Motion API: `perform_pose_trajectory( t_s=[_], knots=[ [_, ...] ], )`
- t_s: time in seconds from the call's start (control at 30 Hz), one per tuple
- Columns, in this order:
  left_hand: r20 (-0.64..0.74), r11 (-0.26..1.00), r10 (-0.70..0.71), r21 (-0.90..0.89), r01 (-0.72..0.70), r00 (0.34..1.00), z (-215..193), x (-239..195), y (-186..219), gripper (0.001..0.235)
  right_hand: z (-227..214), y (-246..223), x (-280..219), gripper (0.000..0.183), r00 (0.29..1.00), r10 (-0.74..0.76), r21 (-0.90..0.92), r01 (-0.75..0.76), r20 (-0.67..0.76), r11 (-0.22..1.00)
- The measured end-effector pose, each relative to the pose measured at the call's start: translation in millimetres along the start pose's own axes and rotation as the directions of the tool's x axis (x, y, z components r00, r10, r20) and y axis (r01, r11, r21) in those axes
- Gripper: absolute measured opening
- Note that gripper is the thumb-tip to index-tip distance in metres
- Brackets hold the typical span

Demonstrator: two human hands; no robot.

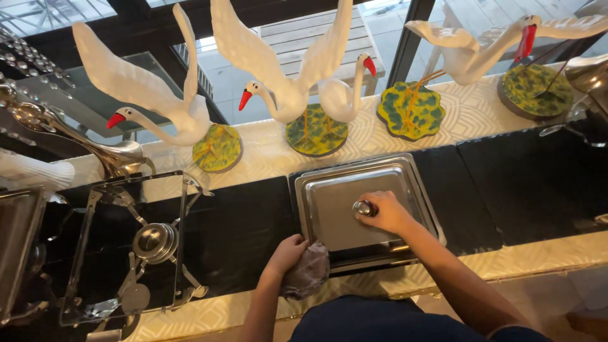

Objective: Polishing and wiping down stainless steel catering chafing dishes and lids using a cloth.

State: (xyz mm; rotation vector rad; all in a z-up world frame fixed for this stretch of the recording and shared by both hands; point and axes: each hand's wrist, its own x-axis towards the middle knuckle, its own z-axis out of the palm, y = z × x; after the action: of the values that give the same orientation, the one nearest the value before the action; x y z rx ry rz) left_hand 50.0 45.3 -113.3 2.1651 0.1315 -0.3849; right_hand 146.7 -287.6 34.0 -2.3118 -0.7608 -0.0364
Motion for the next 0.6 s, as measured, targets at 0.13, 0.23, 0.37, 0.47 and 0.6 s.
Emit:
perform_pose_trajectory(
  t_s=[0.13,0.23,0.37,0.47,0.6],
  knots=[
    [0.048,0.994,-0.031,0.109,0.025,0.998,-0.2,0.4,16.5,0.039,-3.3,2.6,-6.5,0.039,0.998,0.061,0.01,-0.061,0.001,0.998],
    [0.043,0.995,0.031,0.091,-0.035,0.999,4.1,3.4,13.3,0.037,-7.2,2.9,-10.6,0.039,0.998,0.044,0.024,-0.043,-0.034,0.999],
    [0.061,0.999,0.011,-0.041,-0.009,0.998,18.0,15.7,-9.6,0.037,-21.8,9.5,-23.4,0.052,0.986,0.078,-0.041,-0.084,-0.149,0.996],
    [0.032,0.994,0.033,-0.101,-0.03,0.999,19.7,16.2,-15.5,0.038,-30.3,50.8,-42.4,0.06,0.907,0.121,-0.177,-0.207,-0.405,0.962],
    [0.002,0.981,0.1,-0.165,-0.099,0.995,21.1,7.5,-13.9,0.037,-21.9,138.7,-95.2,0.067,0.806,0.327,-0.125,-0.437,-0.494,0.891]
  ],
)
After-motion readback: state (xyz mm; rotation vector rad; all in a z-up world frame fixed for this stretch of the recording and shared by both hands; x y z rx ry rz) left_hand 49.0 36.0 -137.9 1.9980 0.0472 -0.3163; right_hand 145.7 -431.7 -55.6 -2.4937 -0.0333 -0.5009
